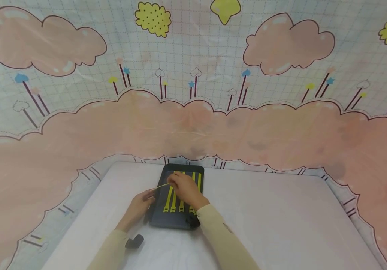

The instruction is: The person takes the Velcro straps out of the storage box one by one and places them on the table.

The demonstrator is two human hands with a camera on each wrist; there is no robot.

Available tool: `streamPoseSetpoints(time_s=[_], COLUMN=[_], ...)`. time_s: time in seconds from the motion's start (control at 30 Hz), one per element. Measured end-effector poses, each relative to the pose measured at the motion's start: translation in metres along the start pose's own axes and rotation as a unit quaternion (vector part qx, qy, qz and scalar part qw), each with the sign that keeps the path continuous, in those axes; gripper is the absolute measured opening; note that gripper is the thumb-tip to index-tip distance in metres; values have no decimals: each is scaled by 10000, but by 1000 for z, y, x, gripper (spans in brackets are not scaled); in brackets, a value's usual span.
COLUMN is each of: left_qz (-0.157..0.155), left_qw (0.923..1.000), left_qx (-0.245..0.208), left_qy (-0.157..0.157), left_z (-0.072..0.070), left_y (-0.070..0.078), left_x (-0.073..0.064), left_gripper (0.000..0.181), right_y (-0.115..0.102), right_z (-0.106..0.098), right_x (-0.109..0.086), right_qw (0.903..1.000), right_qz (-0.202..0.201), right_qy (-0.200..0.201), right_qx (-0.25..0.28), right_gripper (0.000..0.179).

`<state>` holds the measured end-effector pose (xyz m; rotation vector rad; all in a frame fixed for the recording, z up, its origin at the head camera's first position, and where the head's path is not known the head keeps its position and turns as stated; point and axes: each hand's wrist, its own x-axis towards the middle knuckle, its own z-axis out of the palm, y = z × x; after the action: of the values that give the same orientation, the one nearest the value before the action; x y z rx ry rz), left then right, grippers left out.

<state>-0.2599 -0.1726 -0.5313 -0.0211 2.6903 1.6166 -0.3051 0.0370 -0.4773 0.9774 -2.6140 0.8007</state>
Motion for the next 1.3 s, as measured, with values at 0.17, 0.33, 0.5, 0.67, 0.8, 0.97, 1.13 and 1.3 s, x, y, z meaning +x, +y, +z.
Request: streamPoseSetpoints(time_s=[0.17, 0.33, 0.5, 0.67, 0.8, 0.97, 1.13, 1.3], left_qz=[-60, -66, -68, -52, -125, -252, -304, -377], left_qw=[10000, 10000, 10000, 10000, 9998, 9993, 9987, 9971], left_qx=[-32, -36, -25, -50, -96, -229, -359, -623], left_qy=[-1, 2, 3, -23, -92, -156, -212, -221], left_z=[1, 3, 3, 2, 0, -3, -5, -4], left_y=[-2, -3, -4, -6, -6, -3, -1, -2], left_x=[1, 1, 0, 2, 4, 3, 2, 2], left_gripper=[42, 42, 42, 42, 43, 44, 44, 45], right_y=[2, 4, 3, 3, 4, 8, 12, 21], right_z=[-3, -4, -6, -10, -14, -16, -20, -24], right_x=[-2, -7, -13, -16, -19, -24, -32, -37], right_qw=[9978, 9924, 9740, 9423, 9165, 8922, 8709, 8527], right_qz=[252, 573, 1227, 1767, 2057, 2371, 2679, 2795], right_qy=[324, 483, 673, 980, 1058, 1010, 1033, 1133], right_qx=[529, 978, 1781, 2670, 3265, 3708, 3988, 4265], right_gripper=[7, 7, 11, 10, 12, 12, 13, 13])
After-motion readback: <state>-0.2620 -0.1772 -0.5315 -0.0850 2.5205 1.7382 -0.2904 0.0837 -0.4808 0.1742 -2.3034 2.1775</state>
